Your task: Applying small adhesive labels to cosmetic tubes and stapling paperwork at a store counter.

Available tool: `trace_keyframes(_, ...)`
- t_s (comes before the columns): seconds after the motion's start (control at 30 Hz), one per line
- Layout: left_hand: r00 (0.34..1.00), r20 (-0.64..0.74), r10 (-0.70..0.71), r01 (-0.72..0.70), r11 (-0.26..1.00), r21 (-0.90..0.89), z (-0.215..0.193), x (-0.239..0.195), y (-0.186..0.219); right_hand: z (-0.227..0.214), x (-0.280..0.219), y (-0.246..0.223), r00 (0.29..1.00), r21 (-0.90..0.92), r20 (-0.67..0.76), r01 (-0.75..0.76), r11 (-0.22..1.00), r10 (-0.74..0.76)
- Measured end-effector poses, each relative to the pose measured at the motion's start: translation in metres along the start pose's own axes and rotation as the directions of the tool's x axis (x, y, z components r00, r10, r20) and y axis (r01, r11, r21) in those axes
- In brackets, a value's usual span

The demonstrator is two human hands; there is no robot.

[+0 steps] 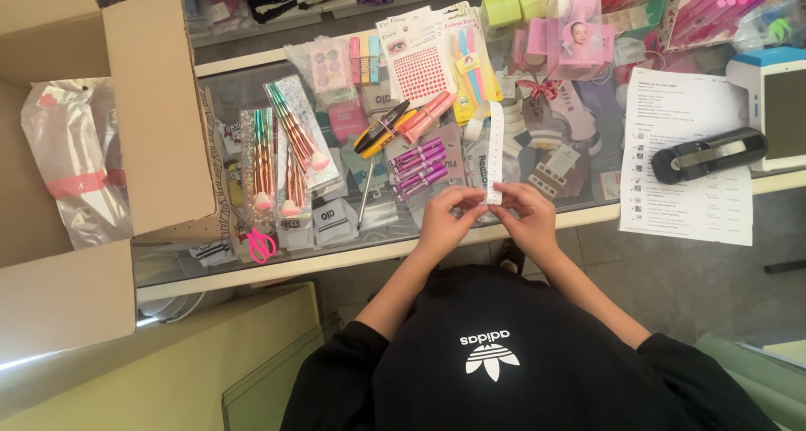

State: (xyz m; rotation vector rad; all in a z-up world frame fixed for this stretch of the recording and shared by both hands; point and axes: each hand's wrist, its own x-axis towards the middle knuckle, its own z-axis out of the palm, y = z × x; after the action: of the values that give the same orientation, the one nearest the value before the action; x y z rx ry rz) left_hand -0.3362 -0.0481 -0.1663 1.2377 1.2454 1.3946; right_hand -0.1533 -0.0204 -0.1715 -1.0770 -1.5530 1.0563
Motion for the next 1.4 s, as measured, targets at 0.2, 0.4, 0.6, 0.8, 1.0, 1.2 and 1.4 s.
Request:
trace_keyframes(0.2,0.983,-0.033,0.182,-0.174,0.971,0.165,0.003,0.001,0.011,0.0,0.002,-0.011,0.999,0.002,0.004,0.037,0.999,-0.037)
trace_keyframes(0.4,0.95,-0.036,0.311,-0.283,0.903,0.325,0.005,-0.001,0.014,-0.005,0.005,-0.015,0.995,-0.043,0.04,0.092,0.995,-0.09)
trace_keyframes(0.6,0.937,-0.071,0.342,-0.294,0.882,0.367,0.009,-0.004,0.014,-0.007,0.008,-0.012,0.984,-0.061,0.1,0.157,0.986,-0.15)
trace_keyframes(0.8,0.968,-0.173,0.184,-0.144,0.965,0.221,0.012,-0.007,0.013,-0.007,0.011,-0.013,0.968,-0.049,0.168,0.197,0.979,-0.186)
trace_keyframes(1.0,0.954,-0.292,-0.064,0.051,0.997,-0.053,0.01,-0.01,-0.021,-0.01,0.015,0.0,0.964,-0.119,0.218,0.181,0.976,-0.152)
trace_keyframes(1.2,0.868,-0.466,-0.171,0.074,0.973,-0.218,-0.035,-0.012,-0.03,-0.017,0.025,-0.024,0.95,-0.56,0.292,0.266,0.785,-0.113)
trace_keyframes(1.4,0.815,-0.548,-0.188,0.077,0.973,-0.219,-0.07,-0.018,-0.035,0.018,0.048,-0.017,0.735,-0.551,0.544,0.677,0.488,-0.406)
